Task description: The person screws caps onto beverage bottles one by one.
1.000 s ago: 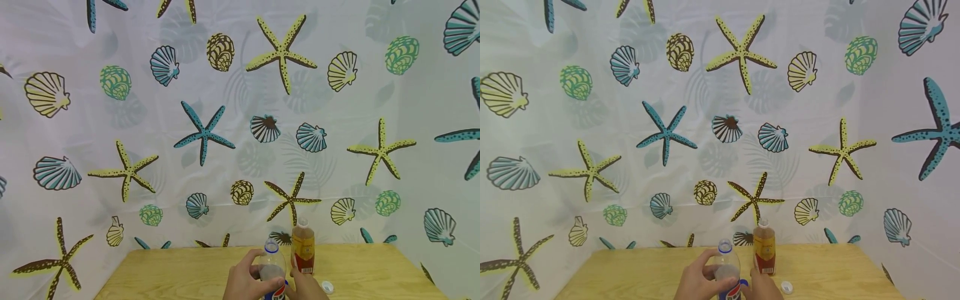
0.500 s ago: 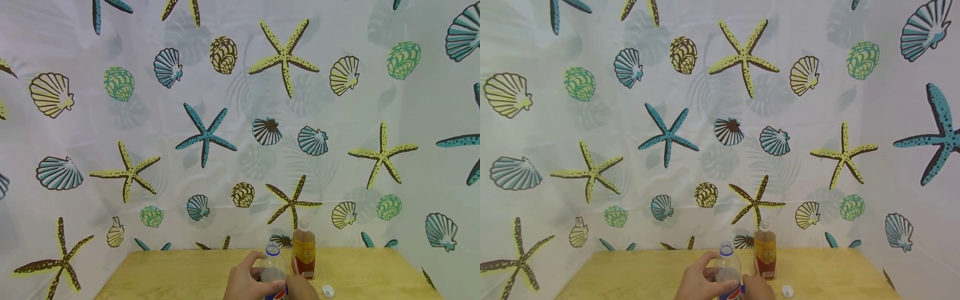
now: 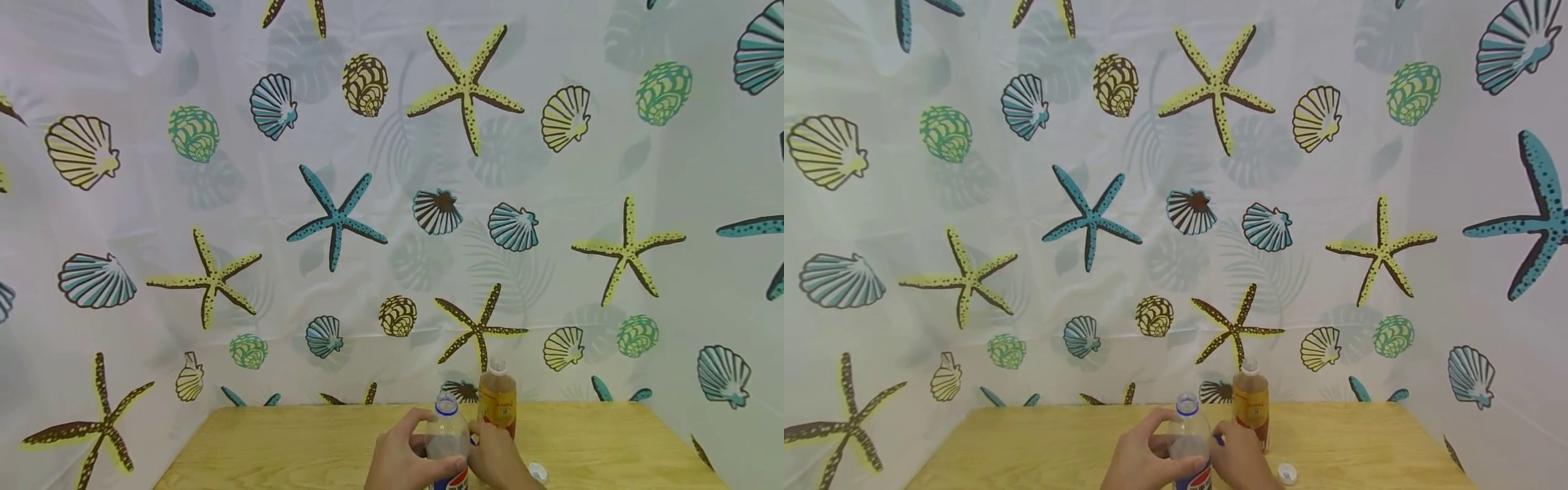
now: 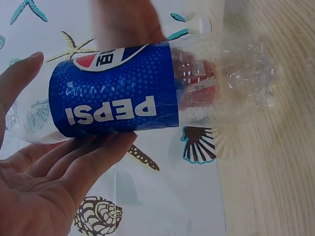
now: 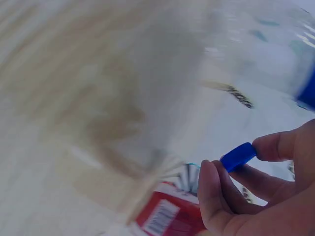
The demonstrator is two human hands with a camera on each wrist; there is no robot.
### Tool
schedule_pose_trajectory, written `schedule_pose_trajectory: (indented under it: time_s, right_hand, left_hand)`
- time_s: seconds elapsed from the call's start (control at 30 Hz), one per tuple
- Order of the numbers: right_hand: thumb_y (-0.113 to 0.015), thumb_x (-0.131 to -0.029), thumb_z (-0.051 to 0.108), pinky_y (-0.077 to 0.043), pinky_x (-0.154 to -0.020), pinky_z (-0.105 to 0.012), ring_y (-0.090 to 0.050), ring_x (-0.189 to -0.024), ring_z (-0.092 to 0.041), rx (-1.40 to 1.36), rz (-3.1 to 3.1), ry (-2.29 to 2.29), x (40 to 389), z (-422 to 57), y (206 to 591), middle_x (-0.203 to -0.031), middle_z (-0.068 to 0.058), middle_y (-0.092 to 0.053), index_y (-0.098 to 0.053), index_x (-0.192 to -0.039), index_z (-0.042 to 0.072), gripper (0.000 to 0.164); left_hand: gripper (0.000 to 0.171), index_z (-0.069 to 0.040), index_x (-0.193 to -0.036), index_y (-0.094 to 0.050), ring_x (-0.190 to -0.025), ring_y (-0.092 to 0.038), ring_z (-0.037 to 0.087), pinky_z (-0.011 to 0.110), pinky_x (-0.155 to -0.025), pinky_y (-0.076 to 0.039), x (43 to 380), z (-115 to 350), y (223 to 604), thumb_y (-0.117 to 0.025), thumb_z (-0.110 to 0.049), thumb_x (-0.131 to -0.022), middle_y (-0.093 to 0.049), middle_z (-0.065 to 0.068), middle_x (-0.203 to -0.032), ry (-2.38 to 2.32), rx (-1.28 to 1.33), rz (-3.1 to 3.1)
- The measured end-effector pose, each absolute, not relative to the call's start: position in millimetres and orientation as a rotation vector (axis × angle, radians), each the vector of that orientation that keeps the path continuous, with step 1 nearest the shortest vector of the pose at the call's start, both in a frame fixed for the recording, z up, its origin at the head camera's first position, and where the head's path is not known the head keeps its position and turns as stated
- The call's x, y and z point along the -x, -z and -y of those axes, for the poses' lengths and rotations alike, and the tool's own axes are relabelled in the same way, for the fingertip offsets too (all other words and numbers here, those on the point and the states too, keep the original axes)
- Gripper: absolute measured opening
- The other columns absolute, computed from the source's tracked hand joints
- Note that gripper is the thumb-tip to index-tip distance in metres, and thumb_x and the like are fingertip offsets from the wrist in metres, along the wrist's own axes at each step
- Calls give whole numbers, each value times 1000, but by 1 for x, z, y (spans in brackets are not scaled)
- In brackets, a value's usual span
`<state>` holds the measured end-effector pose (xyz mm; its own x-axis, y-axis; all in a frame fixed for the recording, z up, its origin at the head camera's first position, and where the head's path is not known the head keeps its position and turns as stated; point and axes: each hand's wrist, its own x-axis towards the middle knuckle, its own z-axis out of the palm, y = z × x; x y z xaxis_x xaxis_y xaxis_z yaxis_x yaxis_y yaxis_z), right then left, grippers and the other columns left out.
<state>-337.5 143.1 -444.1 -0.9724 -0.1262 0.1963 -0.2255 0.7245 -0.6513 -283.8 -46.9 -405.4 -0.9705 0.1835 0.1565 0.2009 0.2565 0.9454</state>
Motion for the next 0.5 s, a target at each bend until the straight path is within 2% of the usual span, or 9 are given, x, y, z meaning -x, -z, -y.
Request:
schedule_pose_trajectory:
  time_s: [0.1,0.2,0.33,0.5]
  right_hand:
    - [-68,-91,18,-46,-52,-32,-57,-59,-14,-247,2663,-1280,329,-138,415,-70,-2,-66,-71,-94,10,9]
    - [-69,-90,15,-42,-48,-27,-53,-52,-13,-203,2531,-1469,322,-134,384,-63,-2,-62,-67,-95,6,11]
    - [-74,-89,16,-51,-62,-28,-63,-66,-15,-177,2420,-1612,309,-135,350,-77,-5,-70,-62,-97,2,19]
    - [-78,-88,20,-52,-76,-31,-67,-83,-17,-282,2364,-1727,291,-136,323,-89,-6,-72,-63,-102,3,27]
  left_hand:
    - [55,-18,-117,-66,-84,-77,25,43,-69,-62,284,47,406,-92,-38,-73,-79,12,-93,1872,399,2464]
    - [55,-19,-118,-66,-84,-77,24,42,-70,-62,285,48,406,-92,-37,-73,-79,11,-92,1867,404,2460]
    - [57,-18,-119,-65,-87,-77,26,45,-72,-62,285,46,405,-92,-37,-72,-78,12,-96,1873,389,2470]
    - [57,-18,-118,-65,-90,-76,30,49,-73,-61,285,45,405,-93,-36,-72,-78,14,-100,1917,363,2486]
